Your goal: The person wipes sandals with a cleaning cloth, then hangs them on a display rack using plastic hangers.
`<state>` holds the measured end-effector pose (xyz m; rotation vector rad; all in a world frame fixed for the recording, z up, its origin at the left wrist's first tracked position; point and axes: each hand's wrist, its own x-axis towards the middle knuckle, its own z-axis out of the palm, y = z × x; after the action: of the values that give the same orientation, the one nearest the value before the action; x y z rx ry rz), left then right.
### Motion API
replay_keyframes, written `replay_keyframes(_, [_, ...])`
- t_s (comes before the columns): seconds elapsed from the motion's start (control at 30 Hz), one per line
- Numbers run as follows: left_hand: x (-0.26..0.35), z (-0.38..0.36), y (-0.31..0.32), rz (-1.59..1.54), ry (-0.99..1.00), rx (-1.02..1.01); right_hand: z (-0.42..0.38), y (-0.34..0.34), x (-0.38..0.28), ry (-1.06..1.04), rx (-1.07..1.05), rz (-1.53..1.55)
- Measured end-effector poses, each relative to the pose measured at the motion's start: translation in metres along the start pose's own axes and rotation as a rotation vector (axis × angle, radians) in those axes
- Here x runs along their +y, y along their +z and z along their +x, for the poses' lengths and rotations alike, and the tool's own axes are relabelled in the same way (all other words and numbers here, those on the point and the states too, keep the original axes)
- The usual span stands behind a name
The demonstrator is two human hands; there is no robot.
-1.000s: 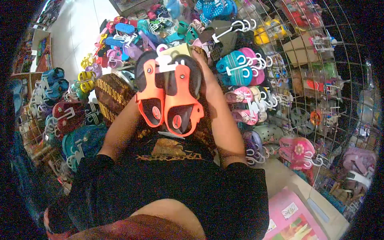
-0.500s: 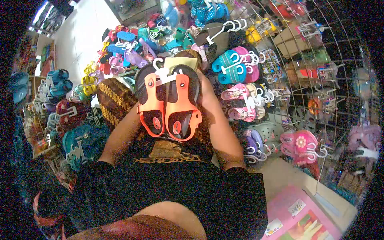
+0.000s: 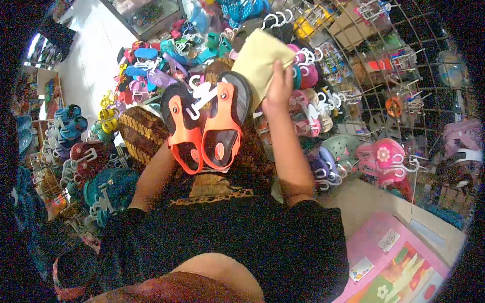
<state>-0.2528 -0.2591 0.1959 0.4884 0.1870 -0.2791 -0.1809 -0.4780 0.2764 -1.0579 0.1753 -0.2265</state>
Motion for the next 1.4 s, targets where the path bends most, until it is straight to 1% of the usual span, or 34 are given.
replay_keyframes(0.03, [0.002,-0.001,0.001,0.001,-0.002,0.002,0.003,0.000,-0.005,-0.039,-0.049,0.050])
replay_keyframes(0.07, [0.003,-0.001,0.002,0.004,-0.003,0.002,0.006,-0.002,-0.008,-0.043,-0.036,0.085])
replay_keyframes(0.13, [0.005,0.000,0.003,0.008,-0.006,-0.001,0.013,-0.005,-0.013,-0.083,0.101,0.013])
replay_keyframes(0.23, [0.006,0.005,0.004,0.006,-0.013,-0.003,0.017,-0.013,-0.030,-0.132,0.149,-0.072])
replay_keyframes(0.33, [0.006,0.009,0.004,0.004,-0.019,-0.005,0.008,-0.010,-0.049,-0.065,0.119,-0.136])
replay_keyframes(0.37, [0.004,0.010,0.004,0.001,-0.026,-0.002,0.008,-0.013,-0.048,-0.081,0.075,-0.132])
replay_keyframes(0.5, [-0.002,0.014,0.004,-0.005,-0.049,-0.003,-0.002,-0.020,-0.052,-0.102,0.021,-0.333])
replay_keyframes(0.6, [-0.003,0.016,0.003,-0.009,-0.065,0.000,-0.013,-0.010,-0.066,-0.028,0.106,-0.256])
replay_keyframes(0.63, [-0.004,0.016,0.003,-0.008,-0.070,0.002,-0.013,-0.013,-0.066,-0.010,0.101,-0.252])
replay_keyframes(0.73, [-0.006,0.020,0.003,-0.011,-0.082,0.000,-0.023,-0.014,-0.060,0.053,-0.088,-0.353])
replay_keyframes(0.77, [-0.006,0.021,0.003,-0.012,-0.086,-0.003,-0.025,-0.021,-0.058,0.137,-0.305,-0.547])
replay_keyframes(0.8, [-0.008,0.022,0.003,-0.010,-0.090,-0.003,-0.023,-0.023,-0.049,-0.094,-0.540,-0.950])
replay_keyframes(0.83, [-0.009,0.023,0.003,-0.007,-0.093,-0.003,-0.026,-0.020,-0.035,-0.208,-0.669,-1.066])
replay_keyframes(0.87, [-0.009,0.024,0.003,-0.007,-0.097,-0.004,-0.036,-0.019,-0.017,-0.119,-0.689,-1.012])
replay_keyframes(0.93, [-0.009,0.025,0.003,-0.004,-0.103,0.001,-0.063,-0.001,-0.012,-0.128,-0.572,-1.158])
replay_keyframes(1.03, [-0.009,0.025,0.002,-0.002,-0.105,0.008,-0.055,-0.012,-0.009,-0.081,-0.649,-1.152])
replay_keyframes(1.07, [-0.008,0.024,0.002,-0.001,-0.108,0.011,-0.052,-0.017,0.000,-0.065,-0.590,-0.988])
replay_keyframes(1.13, [-0.007,0.025,0.002,0.003,-0.108,0.013,-0.056,-0.026,0.002,0.496,-0.299,-0.447])
replay_keyframes(1.17, [-0.006,0.025,0.002,0.004,-0.109,0.013,-0.058,-0.028,-0.002,0.525,-0.145,-0.269])
replay_keyframes(1.2, [-0.006,0.024,0.002,0.007,-0.109,0.015,-0.059,-0.030,-0.011,0.514,-0.042,-0.258])
replay_keyframes(1.27, [-0.006,0.024,0.000,0.007,-0.108,0.023,-0.047,-0.049,-0.024,0.592,0.011,-0.107])
replay_keyframes(1.3, [-0.005,0.024,0.000,0.006,-0.106,0.025,-0.048,-0.049,-0.029,0.465,0.027,-0.032])
replay_keyframes(1.33, [-0.005,0.024,-0.001,0.007,-0.105,0.026,-0.050,-0.049,-0.038,0.393,0.034,-0.105])
replay_keyframes(1.4, [-0.005,0.023,-0.001,0.010,-0.104,0.031,-0.046,-0.049,-0.040,0.195,-0.264,-0.437])
